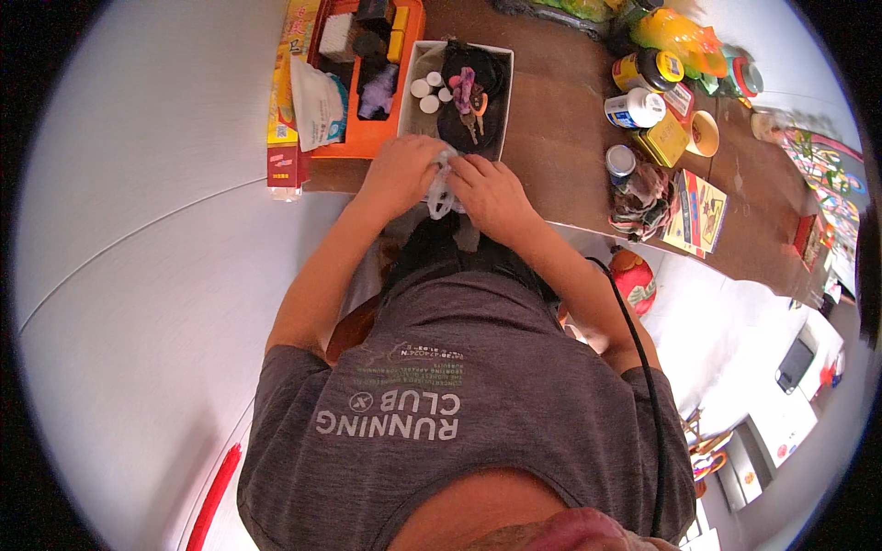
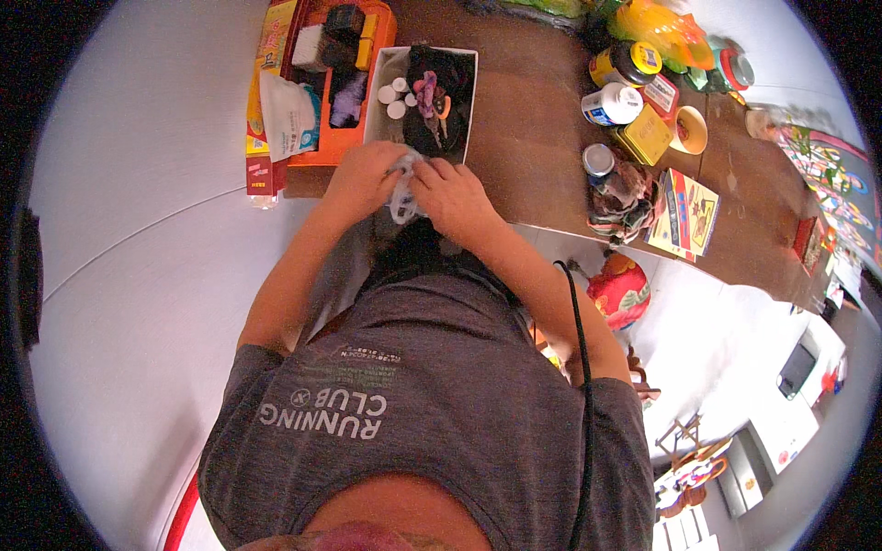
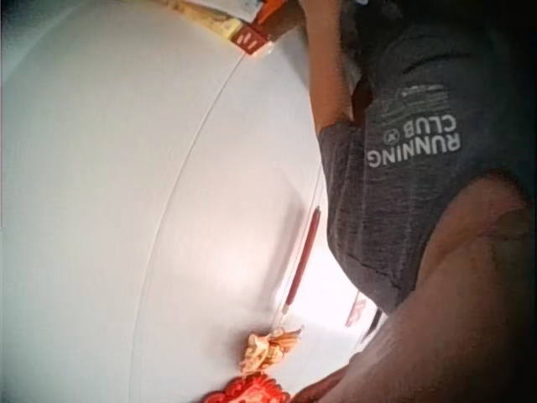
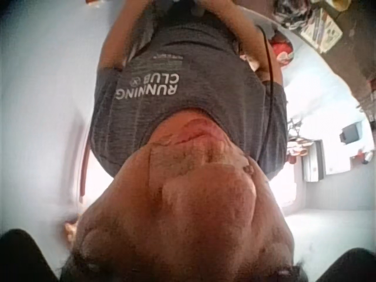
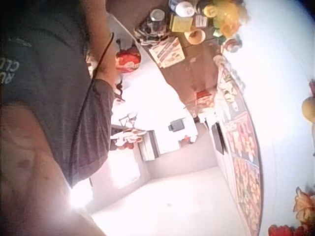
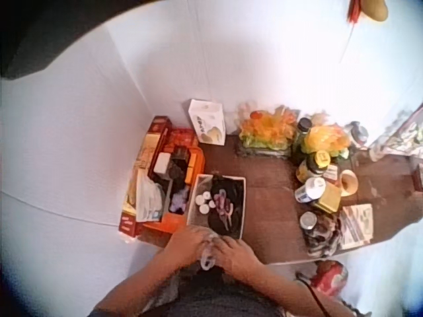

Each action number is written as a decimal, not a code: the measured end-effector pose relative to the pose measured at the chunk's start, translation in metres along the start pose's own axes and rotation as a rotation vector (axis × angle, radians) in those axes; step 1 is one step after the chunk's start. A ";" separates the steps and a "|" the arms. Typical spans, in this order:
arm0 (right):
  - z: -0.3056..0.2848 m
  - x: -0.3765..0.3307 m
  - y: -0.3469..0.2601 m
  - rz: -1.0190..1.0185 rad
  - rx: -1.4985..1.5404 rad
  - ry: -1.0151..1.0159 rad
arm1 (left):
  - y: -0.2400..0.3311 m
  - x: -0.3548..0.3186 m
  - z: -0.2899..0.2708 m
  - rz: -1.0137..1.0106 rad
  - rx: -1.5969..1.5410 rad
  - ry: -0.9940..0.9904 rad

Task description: The person places various items into a white box, including seed packets, a white cloth, a bundle of wooden sticks, a roll of tape, a small bag of components, and several small medicine bottles and blister packs.

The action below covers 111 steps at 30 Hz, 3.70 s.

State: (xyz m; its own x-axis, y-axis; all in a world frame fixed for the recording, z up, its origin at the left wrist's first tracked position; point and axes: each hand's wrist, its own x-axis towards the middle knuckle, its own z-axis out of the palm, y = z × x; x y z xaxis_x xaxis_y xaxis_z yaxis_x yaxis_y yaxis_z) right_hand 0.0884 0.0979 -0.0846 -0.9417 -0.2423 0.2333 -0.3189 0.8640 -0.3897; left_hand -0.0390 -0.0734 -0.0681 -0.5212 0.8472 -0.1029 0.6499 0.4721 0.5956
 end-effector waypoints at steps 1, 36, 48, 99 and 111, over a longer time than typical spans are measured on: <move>0.002 0.001 -0.001 0.011 -0.014 -0.003 | 0.004 -0.006 -0.004 -0.016 -0.065 -0.012; -0.047 -0.032 0.098 0.533 0.142 0.135 | -0.032 -0.052 0.056 -0.688 -0.400 0.420; -0.098 -0.190 0.140 0.950 -0.400 0.070 | -0.038 -0.049 0.055 -0.901 -0.642 0.196; 0.078 0.110 0.230 0.648 -0.387 0.425 | 0.014 -0.164 0.027 -1.135 -0.742 0.542; 0.109 0.187 0.207 0.381 -0.273 0.358 | 0.026 -0.165 0.016 -1.143 -0.815 0.604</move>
State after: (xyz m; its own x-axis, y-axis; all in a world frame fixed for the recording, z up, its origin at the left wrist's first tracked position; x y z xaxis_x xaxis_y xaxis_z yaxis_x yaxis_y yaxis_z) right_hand -0.1656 0.1831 -0.2189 -0.8747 0.2308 0.4262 0.1192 0.9548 -0.2725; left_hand 0.0724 -0.1970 -0.0481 -0.7879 -0.1843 -0.5876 -0.6109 0.3540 0.7081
